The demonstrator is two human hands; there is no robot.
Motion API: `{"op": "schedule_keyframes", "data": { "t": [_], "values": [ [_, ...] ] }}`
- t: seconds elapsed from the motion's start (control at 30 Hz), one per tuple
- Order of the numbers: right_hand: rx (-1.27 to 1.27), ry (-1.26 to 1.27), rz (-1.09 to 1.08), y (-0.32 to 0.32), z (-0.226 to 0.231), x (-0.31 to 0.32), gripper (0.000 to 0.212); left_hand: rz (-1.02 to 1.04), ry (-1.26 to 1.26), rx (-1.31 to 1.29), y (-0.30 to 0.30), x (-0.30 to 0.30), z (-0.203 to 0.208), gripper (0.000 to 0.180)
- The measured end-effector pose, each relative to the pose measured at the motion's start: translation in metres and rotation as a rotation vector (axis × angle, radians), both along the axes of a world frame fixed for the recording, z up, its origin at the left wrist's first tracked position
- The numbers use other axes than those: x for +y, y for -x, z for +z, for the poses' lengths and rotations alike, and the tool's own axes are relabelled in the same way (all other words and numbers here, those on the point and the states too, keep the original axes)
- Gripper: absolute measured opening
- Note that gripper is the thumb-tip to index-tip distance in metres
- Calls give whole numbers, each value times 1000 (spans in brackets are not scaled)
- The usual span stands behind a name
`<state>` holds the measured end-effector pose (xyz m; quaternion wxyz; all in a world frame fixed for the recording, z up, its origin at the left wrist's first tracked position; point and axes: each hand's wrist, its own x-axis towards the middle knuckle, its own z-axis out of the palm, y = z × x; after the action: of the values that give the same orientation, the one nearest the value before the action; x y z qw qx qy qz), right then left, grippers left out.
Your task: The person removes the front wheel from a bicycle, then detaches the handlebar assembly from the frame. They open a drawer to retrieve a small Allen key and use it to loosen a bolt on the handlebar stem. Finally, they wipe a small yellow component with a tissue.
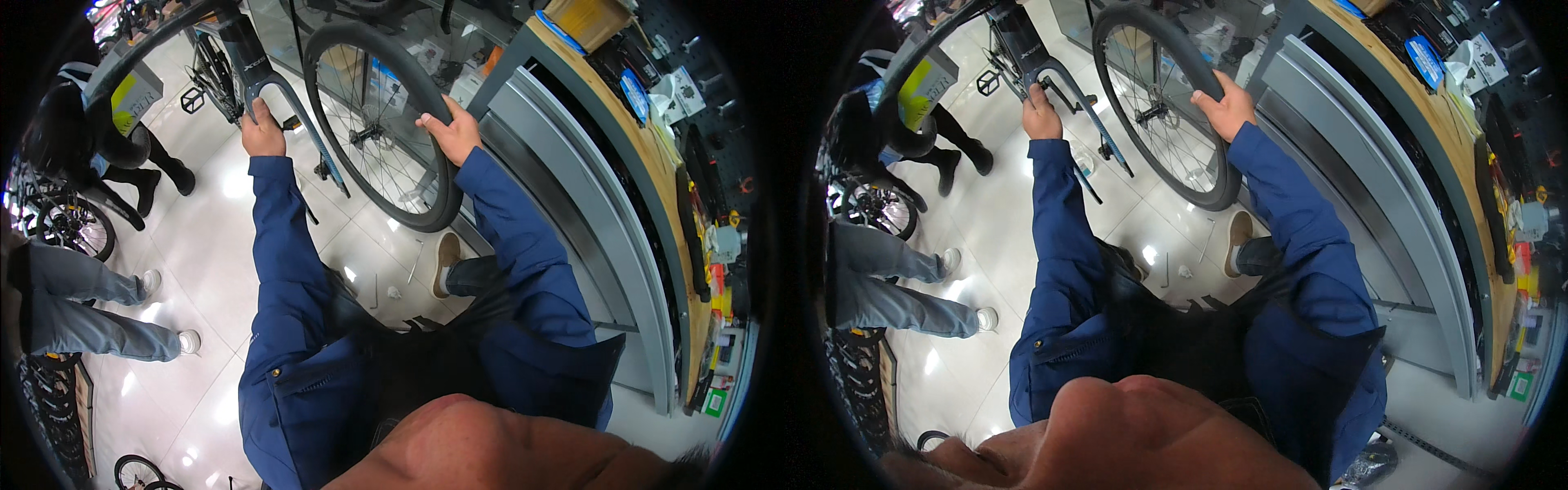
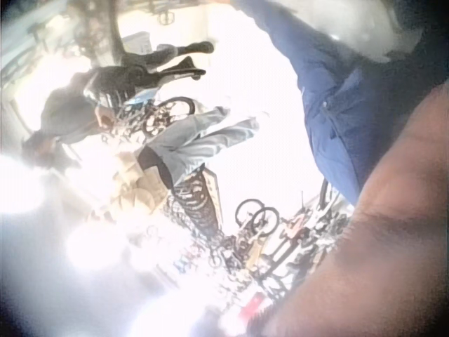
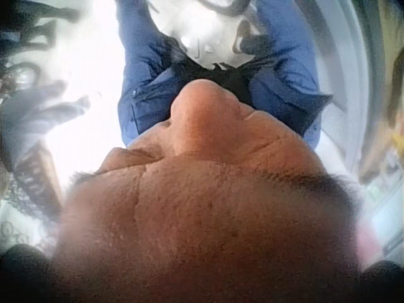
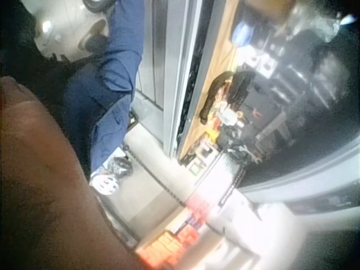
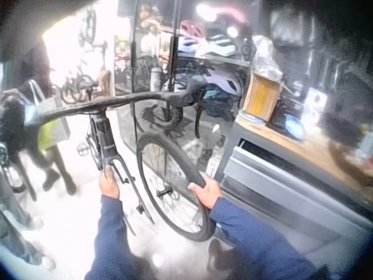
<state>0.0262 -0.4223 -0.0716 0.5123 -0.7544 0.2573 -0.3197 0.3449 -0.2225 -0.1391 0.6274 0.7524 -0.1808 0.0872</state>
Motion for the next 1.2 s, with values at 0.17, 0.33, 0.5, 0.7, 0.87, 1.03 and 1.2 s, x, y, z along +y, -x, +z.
{"op": "schedule_keyframes", "data": {
  "t": [0.17, 0.33, 0.5, 0.7, 0.87, 1.03, 1.2],
  "values": [
    [-59, 46, 28, -47, -33, -59, 50, 25, 33, -11, 2, 5, -4, 82],
    [-44, 1, 73, -83, -55, -105, 49, 0, 83, -7, 10, 13, -5, 70],
    [98, 461, -56, -109, -44, -142, 63, -8, 116, 8, 12, 18, -13, 69],
    [179, 723, -262, -132, -26, -145, 60, -22, 150, 10, 17, 19, -14, 68],
    [23, 852, -314, -151, -25, -158, 52, -5, 168, -70, 31, 17, -10, 66],
    [46, 892, -334, -159, -30, -183, 50, -8, 140, -48, 35, 23, -8, 67],
    [217, 900, -365, -160, -26, -193, 52, -23, 165, -33, 36, 25, -9, 66]
  ]
}}
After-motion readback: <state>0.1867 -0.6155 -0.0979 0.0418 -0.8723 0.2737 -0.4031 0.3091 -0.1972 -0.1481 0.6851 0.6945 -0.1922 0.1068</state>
